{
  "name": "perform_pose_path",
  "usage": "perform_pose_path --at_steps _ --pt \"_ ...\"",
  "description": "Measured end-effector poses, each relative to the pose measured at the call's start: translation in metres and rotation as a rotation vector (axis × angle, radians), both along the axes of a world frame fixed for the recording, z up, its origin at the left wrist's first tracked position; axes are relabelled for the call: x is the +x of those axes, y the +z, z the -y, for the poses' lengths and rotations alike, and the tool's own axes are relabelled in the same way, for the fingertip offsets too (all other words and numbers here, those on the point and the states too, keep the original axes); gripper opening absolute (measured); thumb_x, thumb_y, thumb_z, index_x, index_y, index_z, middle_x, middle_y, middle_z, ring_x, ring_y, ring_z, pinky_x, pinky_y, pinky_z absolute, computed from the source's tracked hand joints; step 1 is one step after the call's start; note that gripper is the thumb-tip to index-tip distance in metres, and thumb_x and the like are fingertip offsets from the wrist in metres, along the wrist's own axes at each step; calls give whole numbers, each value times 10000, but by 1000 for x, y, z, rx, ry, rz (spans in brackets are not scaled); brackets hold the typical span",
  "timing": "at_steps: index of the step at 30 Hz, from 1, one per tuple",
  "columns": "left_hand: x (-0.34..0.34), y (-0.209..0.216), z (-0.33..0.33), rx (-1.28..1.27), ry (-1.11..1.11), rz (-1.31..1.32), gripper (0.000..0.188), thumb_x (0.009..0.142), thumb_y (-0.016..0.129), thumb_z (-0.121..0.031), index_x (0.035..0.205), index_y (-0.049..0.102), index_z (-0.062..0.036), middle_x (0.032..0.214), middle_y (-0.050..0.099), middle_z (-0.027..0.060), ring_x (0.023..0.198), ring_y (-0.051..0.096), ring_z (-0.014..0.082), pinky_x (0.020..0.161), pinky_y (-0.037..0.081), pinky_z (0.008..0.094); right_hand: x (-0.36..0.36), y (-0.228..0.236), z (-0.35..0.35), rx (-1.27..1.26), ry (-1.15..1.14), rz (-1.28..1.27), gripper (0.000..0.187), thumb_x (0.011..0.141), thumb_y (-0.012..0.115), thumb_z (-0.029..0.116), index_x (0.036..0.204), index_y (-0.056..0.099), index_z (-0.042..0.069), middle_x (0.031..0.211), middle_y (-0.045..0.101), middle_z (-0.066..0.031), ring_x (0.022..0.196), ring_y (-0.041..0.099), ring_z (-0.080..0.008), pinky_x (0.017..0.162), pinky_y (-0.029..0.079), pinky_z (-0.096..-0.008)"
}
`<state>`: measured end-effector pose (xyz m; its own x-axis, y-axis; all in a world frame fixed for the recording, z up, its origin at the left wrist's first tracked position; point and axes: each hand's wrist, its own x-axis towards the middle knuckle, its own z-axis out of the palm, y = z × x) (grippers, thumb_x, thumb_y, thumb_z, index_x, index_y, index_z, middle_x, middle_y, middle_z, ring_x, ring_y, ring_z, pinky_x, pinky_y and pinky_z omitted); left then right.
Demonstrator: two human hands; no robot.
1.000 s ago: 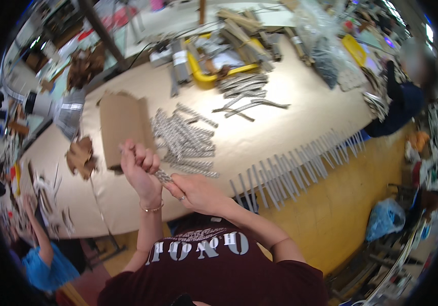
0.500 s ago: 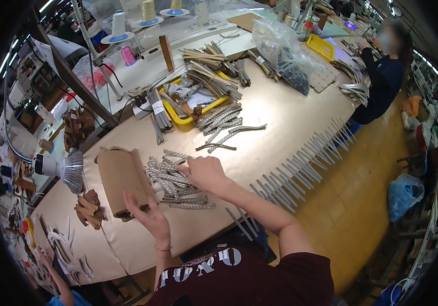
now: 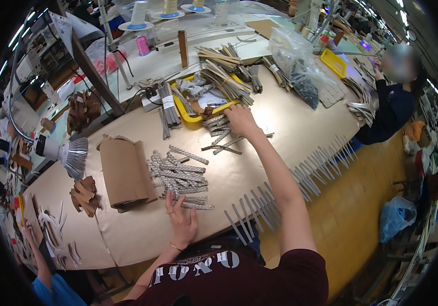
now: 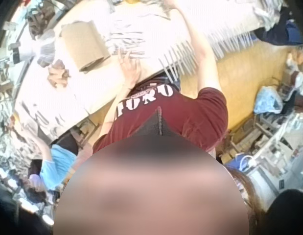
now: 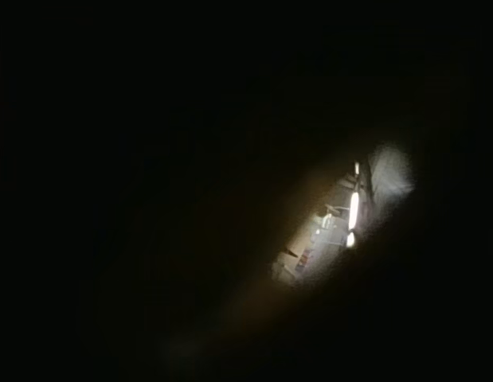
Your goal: The person repeatedly picks up short braided cords from a pile on the table, separates them, and places them into a growing stack. The person handles the cords by hand without visible tools, working at a cluttered workbench in a workshop.
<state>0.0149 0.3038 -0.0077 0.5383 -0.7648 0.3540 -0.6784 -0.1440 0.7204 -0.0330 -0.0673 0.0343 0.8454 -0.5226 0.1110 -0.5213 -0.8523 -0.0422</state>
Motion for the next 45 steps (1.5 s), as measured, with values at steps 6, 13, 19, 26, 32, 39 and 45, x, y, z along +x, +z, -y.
perform_pose_path --at_steps 6,13,19,26,32,39,45 --pt "-2 1 1 -8 90 -120 403 866 606 -67 1246 492 3 1460 248 273 1356 293 424 1104 277 475 14 11 7 4 -13 -229 379 688 715 164 1062 661 131 1070 603 -52 1113 544 -241 931 411 -433" --pt "1 2 1 -19 76 -145 335 863 619 -88 1183 555 -11 1446 291 282 1353 302 426 1102 286 467 12 18 7 -12 49 -205 272 713 697 151 983 686 124 977 642 -80 1016 593 -269 875 434 -419" --pt "1 2 3 -35 79 -151 318 861 618 -72 1171 561 -24 1437 303 282 1342 318 428 1101 289 462 -24 31 4 254 -164 207 220 921 540 144 1107 530 27 873 670 -149 843 633 -357 733 478 -459" --pt "2 2 2 -32 58 -113 293 862 612 -66 1150 570 -32 1424 318 277 1318 348 433 1086 303 472 -49 19 -73 1038 -103 1054 166 977 534 151 1064 565 14 928 682 -74 896 640 -150 813 495 -293" --pt "1 -1 3 -24 46 -112 258 848 610 -39 1105 592 -47 1418 354 242 1306 367 406 1082 309 449 -38 -20 -131 1035 -66 1116 228 898 624 2 1111 544 13 921 673 -56 884 638 -108 775 499 -242" --pt "2 -2 1 -7 49 -100 222 854 615 -66 1075 617 -43 1378 409 239 1268 414 404 1058 334 455 -17 -31 -139 936 -65 1076 100 910 639 54 982 577 21 807 625 -21 735 613 -79 653 487 -233" --pt "1 -4 0 -31 49 -129 217 856 620 -74 1072 622 -44 1375 422 225 1267 420 393 1054 344 446 -12 -41 -138 912 10 1007 125 893 661 64 980 591 8 768 607 -17 747 590 -55 640 475 -225"
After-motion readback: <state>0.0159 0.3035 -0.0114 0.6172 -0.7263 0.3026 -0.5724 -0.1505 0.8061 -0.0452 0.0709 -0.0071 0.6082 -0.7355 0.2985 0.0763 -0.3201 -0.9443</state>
